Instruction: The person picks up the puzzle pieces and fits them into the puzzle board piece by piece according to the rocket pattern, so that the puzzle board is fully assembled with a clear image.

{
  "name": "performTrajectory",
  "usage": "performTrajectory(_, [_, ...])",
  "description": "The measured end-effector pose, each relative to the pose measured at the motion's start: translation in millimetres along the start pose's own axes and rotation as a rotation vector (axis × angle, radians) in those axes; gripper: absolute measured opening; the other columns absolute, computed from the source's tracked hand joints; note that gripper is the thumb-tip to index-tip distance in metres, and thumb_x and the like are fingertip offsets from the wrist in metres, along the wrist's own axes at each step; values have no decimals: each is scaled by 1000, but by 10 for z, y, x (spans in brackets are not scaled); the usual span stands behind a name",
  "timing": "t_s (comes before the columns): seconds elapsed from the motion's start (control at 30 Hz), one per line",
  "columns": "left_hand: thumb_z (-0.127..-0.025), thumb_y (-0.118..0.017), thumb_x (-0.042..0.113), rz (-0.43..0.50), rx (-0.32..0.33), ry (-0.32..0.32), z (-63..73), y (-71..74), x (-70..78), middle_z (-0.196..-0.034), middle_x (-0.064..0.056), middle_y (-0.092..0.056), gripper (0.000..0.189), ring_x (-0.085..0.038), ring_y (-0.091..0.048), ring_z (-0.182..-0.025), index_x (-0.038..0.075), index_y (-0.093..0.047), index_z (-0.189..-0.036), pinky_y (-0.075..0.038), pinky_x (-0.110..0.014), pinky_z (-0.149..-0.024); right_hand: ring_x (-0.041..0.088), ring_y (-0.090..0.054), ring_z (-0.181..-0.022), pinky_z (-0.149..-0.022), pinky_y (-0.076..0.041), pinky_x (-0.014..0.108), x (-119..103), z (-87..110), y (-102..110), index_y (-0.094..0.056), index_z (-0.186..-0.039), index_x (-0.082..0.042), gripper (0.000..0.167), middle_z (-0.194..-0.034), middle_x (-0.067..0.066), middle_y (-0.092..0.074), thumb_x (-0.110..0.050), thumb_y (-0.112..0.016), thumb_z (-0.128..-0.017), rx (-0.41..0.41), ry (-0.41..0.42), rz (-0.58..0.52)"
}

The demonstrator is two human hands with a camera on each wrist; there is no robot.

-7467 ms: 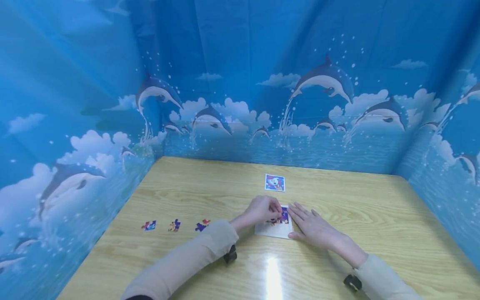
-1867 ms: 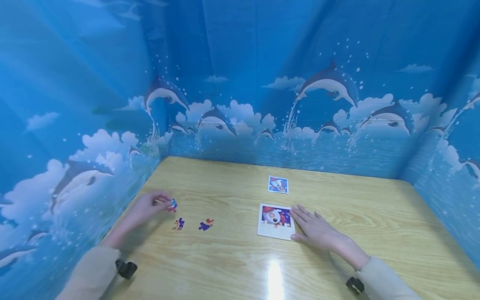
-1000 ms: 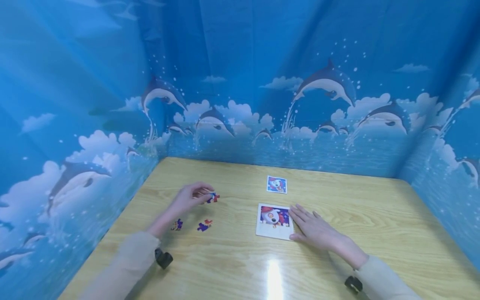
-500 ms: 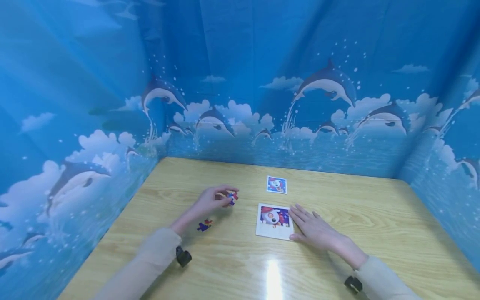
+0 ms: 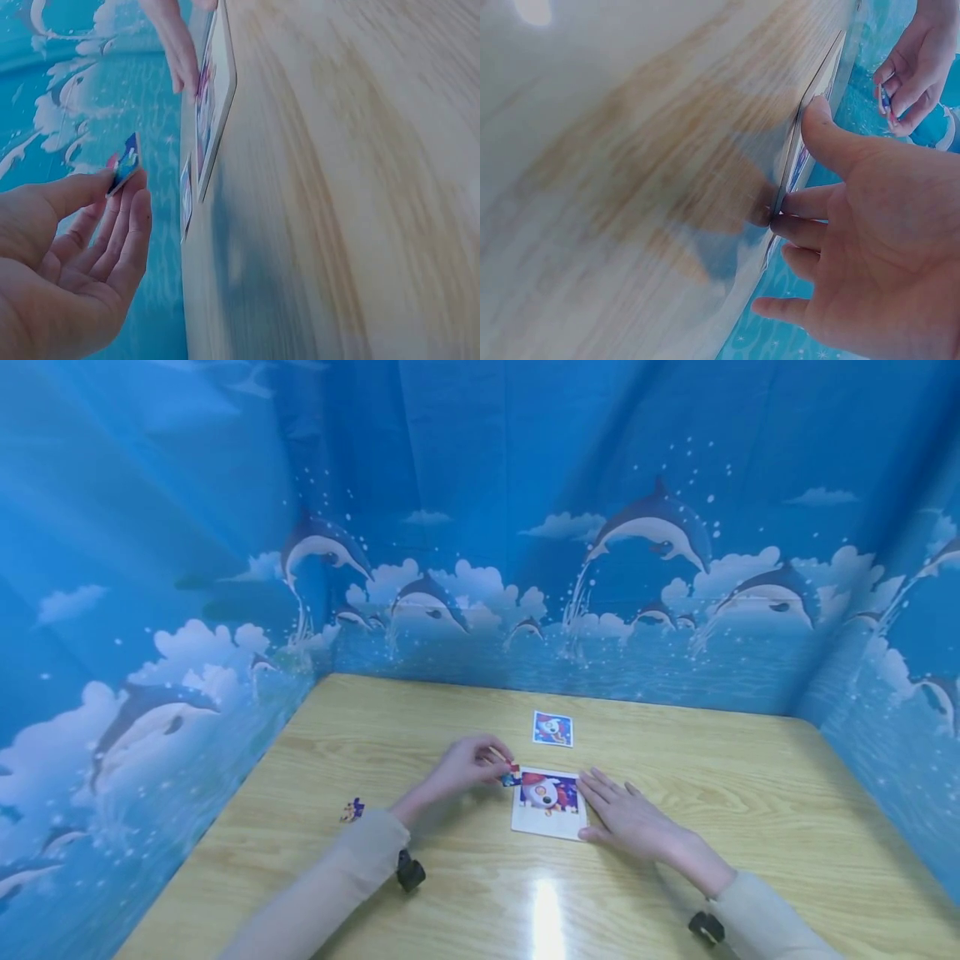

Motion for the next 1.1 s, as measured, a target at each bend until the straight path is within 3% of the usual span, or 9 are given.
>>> performTrajectory(0.23, [-88, -78, 13, -168, -39, 7, -51, -258, 68, -88, 2, -70, 11, -10, -65, -79, 12, -72, -98, -57, -26, -70, 46, -24, -149, -114, -21, 72, -21, 4, 9, -35, -153, 5, 79, -162, 25, -27, -46, -61, -98, 16, 24, 11])
performTrajectory(0.4, [-85, -80, 11, -211, -80, 59, -43, -384, 41, -81, 3, -70, 10, -12, -65, -70, 15, -72, -91, -56, -26, -60, 45, -24, -149, -115, -21, 71, -25, 2, 5, -34, -153, 5, 80, -162, 24, -26, -47, -60, -98, 8, 17, 9])
performTrajectory(0.5, [-84, -82, 11, -226, -102, 91, -23, -422, 29, -78, 4, -70, 11, -13, -65, -67, 16, -72, -88, -53, -24, -55, 45, -23, -150, -115, -21, 71, -26, 0, 2, -34, -153, 4, 80, -162, 24, -26, -47, -60, -98, 2, 11, 8])
performTrajectory(0.73, [-80, -84, 9, -303, -115, 56, -7, -453, 57, -78, 4, -68, 13, -10, -62, -69, 15, -73, -84, -52, -22, -57, 45, -23, -150, -116, -20, 70, -29, 6, 11, -34, -153, 4, 80, -162, 24, -25, -47, -60, -98, 2, 8, 5])
performTrajectory(1.1, [-76, -87, 7, -392, -107, 87, -43, -476, 67, -74, 6, -65, 19, -8, -59, -64, 16, -74, -85, -49, -19, -55, 45, -22, -150, -116, -19, 70, -18, -1, 12, -33, -154, 3, 80, -163, 24, -25, -48, -59, -99, -10, -1, 0])
Point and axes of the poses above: each hand's wrist, its own z-axis away from the middle knuckle, its own y-axis out of the back of the hand, x = y × z, the point moved 6 cm from there along -z, towards the middle knuckle
